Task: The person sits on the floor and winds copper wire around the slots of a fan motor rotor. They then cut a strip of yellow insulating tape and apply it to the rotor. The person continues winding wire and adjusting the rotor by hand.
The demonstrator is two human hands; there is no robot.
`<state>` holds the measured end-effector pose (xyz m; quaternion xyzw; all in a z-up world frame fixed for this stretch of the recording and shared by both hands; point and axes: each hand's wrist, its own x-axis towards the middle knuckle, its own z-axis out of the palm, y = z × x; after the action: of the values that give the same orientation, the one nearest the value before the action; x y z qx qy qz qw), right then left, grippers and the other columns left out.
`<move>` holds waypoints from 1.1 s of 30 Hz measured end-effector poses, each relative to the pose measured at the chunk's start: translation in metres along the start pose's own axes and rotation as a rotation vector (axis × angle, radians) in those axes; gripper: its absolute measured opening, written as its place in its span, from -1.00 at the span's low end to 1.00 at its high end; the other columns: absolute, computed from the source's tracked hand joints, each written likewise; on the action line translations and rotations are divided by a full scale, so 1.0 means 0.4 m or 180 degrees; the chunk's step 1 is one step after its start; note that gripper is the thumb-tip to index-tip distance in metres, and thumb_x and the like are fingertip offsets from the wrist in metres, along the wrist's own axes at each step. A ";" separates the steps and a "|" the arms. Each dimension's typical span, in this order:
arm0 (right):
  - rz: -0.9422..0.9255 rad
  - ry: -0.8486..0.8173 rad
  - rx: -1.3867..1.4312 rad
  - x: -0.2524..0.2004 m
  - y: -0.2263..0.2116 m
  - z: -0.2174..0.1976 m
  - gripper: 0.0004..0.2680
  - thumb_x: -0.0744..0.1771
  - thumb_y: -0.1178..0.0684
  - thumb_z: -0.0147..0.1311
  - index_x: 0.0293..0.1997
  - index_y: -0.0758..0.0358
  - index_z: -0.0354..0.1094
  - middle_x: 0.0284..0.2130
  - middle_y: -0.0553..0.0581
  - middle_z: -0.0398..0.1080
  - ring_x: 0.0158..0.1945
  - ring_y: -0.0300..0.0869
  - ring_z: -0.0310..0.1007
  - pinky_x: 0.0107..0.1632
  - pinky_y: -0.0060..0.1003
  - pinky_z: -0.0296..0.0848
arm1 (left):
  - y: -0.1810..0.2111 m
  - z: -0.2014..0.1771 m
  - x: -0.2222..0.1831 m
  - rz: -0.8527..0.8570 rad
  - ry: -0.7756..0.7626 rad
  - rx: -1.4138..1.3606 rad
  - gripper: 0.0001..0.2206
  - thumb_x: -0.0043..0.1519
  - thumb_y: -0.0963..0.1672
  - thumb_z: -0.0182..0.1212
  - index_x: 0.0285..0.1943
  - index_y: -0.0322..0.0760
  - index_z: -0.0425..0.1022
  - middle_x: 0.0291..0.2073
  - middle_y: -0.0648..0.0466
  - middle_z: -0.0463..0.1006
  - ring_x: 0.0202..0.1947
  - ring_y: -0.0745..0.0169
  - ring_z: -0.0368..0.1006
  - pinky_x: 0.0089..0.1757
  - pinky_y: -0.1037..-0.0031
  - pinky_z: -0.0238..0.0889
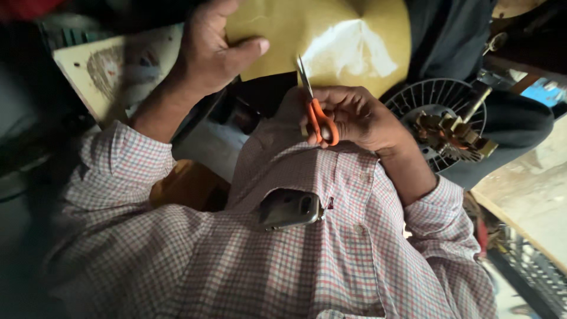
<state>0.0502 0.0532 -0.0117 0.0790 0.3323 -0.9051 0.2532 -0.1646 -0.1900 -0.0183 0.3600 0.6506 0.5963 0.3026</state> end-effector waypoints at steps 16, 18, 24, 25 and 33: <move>-0.0437 0.0423 -0.0864 0.056 0.027 0.046 -0.54 0.36 0.16 0.26 0.43 0.43 0.19 -0.05 0.16 0.48 -0.05 -0.16 0.52 0.08 -0.28 0.55 | 0.059 -0.009 0.007 0.0221 0.0102 0.0544 -0.39 0.29 -0.30 0.28 0.58 -0.27 0.24 0.45 -0.07 0.41 0.44 0.14 0.39 0.41 0.37 0.25; -0.0545 0.0425 -0.0750 0.060 0.024 0.053 -0.55 0.36 0.16 0.26 0.41 0.42 0.17 0.01 0.13 0.46 -0.02 -0.17 0.51 0.09 -0.26 0.55 | 0.063 -0.008 0.009 0.0315 0.0078 0.0604 -0.38 0.30 -0.30 0.28 0.58 -0.25 0.22 0.49 -0.06 0.36 0.51 0.15 0.29 0.47 0.35 0.16; -0.0556 0.0415 -0.0637 0.067 0.006 0.054 -0.54 0.35 0.16 0.25 0.42 0.44 0.18 -0.02 0.12 0.47 -0.04 -0.18 0.52 0.07 -0.28 0.54 | 0.082 0.005 0.010 0.0081 0.0020 0.0261 -0.37 0.28 -0.30 0.26 0.58 -0.28 0.18 0.51 -0.05 0.30 0.54 0.16 0.19 0.46 0.34 0.08; -0.0615 0.0364 -0.0624 0.071 0.004 0.057 -0.54 0.36 0.17 0.25 0.43 0.46 0.19 -0.03 0.13 0.47 -0.04 -0.17 0.51 0.07 -0.28 0.53 | 0.083 0.004 0.011 0.0039 0.0037 0.0188 -0.37 0.29 -0.30 0.25 0.58 -0.28 0.18 0.51 -0.06 0.29 0.54 0.15 0.18 0.46 0.34 0.08; -0.0659 0.0138 -0.0423 0.053 -0.026 0.095 -0.57 0.35 0.26 0.16 0.41 0.47 0.20 0.09 0.17 0.42 0.06 -0.17 0.49 0.17 -0.25 0.53 | 0.141 -0.011 0.025 -0.0147 0.0062 0.0128 -0.38 0.25 -0.28 0.22 0.56 -0.29 0.21 0.46 -0.09 0.34 0.42 0.19 0.33 0.35 0.42 0.24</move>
<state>0.0277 0.0270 0.0165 0.0468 0.4033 -0.9005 0.1559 -0.1676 -0.1826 0.0387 0.3451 0.6735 0.5795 0.3027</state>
